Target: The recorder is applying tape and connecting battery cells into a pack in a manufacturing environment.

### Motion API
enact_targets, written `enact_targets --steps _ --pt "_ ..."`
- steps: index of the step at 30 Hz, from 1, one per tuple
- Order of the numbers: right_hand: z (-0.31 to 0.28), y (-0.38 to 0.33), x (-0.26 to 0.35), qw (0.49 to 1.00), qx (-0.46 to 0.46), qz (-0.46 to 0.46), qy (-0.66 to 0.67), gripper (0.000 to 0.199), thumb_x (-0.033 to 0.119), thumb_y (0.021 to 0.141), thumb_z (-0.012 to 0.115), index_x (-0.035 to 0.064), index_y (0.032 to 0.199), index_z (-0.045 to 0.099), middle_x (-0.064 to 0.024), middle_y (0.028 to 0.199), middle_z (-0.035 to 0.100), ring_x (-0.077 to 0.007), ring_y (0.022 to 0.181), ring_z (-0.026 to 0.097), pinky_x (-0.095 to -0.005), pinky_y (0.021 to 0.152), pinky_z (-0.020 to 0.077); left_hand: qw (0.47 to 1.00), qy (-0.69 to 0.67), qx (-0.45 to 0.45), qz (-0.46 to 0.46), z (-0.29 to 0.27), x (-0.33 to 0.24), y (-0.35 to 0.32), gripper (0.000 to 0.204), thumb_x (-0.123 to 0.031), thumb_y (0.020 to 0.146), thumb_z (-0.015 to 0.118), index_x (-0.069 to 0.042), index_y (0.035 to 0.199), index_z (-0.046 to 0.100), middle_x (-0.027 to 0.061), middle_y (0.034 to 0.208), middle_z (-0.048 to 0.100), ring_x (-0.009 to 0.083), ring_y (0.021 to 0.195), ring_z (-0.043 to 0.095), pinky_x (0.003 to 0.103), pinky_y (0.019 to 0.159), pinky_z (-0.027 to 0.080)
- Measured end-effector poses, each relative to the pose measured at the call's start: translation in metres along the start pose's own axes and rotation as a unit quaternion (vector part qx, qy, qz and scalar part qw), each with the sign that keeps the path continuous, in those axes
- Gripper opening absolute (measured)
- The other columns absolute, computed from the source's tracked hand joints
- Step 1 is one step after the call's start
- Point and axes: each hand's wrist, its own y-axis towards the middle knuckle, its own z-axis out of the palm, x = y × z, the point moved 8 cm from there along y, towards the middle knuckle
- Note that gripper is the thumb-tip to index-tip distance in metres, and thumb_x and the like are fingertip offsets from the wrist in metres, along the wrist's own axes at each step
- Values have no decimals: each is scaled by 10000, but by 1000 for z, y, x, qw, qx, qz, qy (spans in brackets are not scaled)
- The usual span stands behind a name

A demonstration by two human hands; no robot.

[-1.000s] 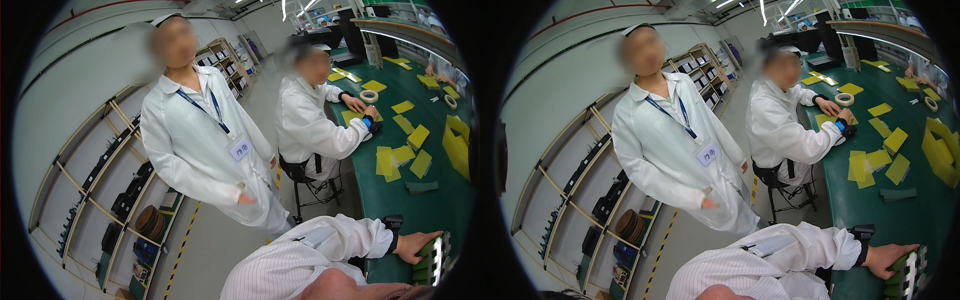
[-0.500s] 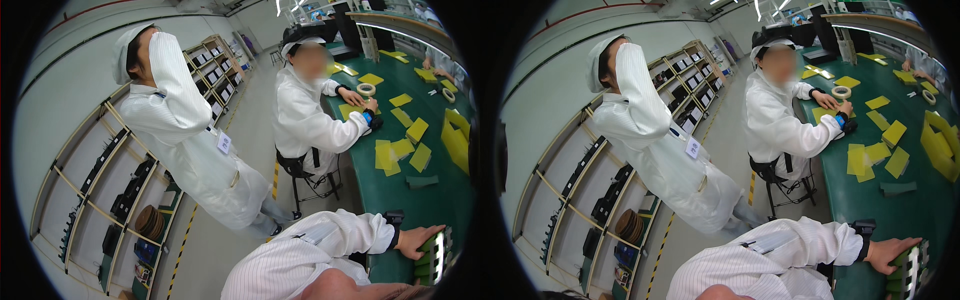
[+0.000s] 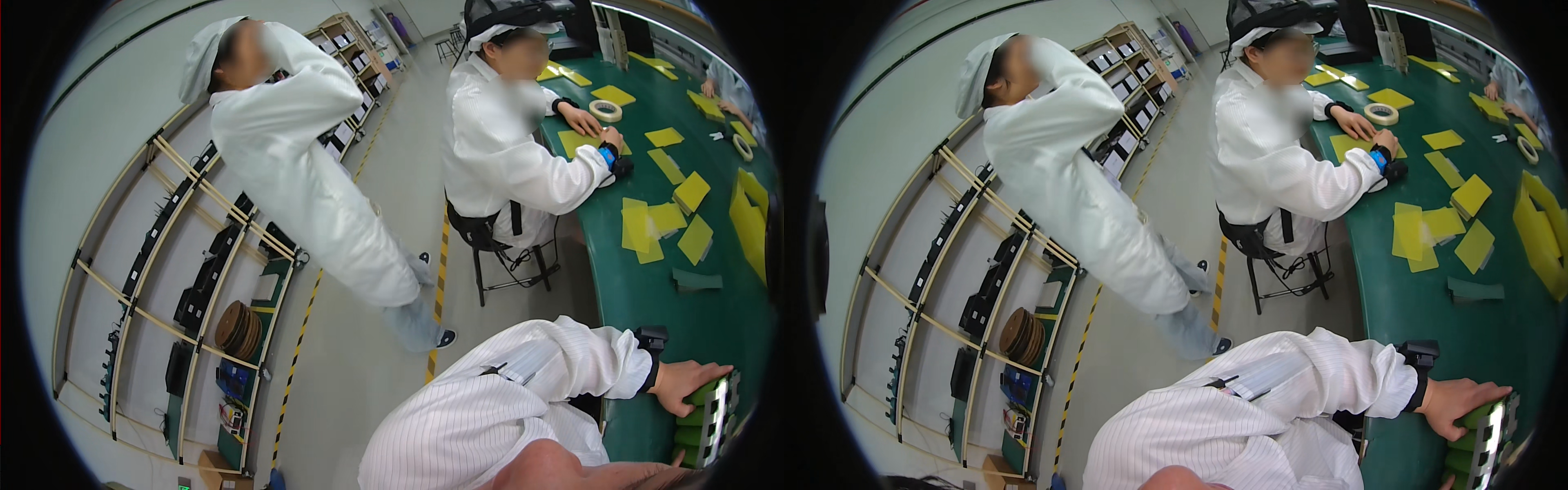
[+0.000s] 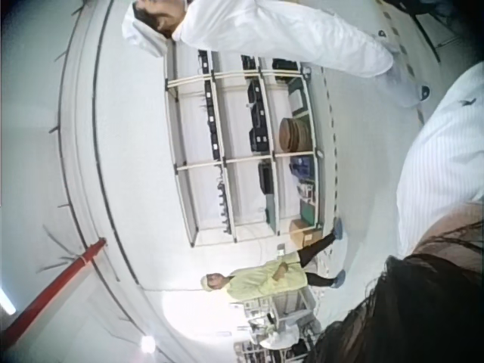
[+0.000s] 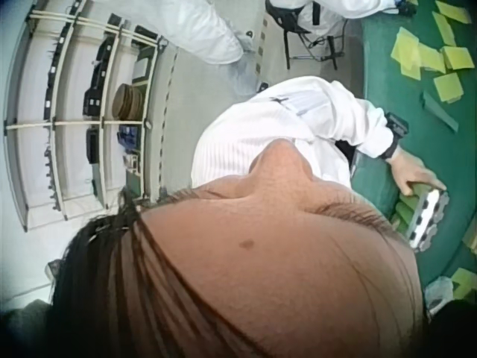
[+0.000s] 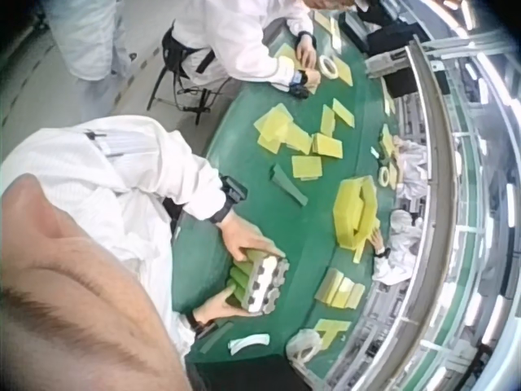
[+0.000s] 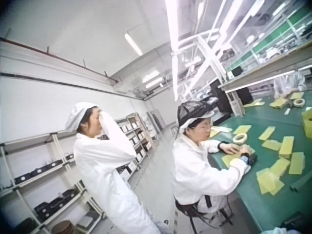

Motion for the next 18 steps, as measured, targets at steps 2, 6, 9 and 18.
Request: enact_targets --steps 2,6,9,18 --pt "2 -2 -3 1000 -1 4 5 978 177 790 776 -64 1458 104 -256 1427 308 -351 1263 391 -435 1077 326 1000 -4 -18 15 -1 -1 1 1050 -187 581 684 17 1450 130 208 1179 476 414 946 576 449 775 504" --pt "6 2 2 999 13 5 47 962 130 790 771 -60 1461 107 -236 1415 334 -337 1249 408 -428 1062 351 999 0 -43 33 -4 -1 1 1021 -215 566 710 21 1422 206 207 1186 477 416 971 565 455 795 495" --pt "7 -3 -10 999 10 23 37 904 118 788 773 -60 1436 168 -226 1386 373 -327 1198 452 -422 1008 405 997 2 -63 44 -6 -2 1 984 -228 558 720 20 1392 261 203 1188 477 417 998 555 461 812 487" --pt "23 -42 -208 967 -105 182 142 684 79 866 688 62 1418 284 -186 1362 447 -277 1209 483 -369 987 451 995 1 -81 49 -13 -9 3 843 -193 540 719 6 1281 368 185 1141 491 388 979 540 451 805 465"
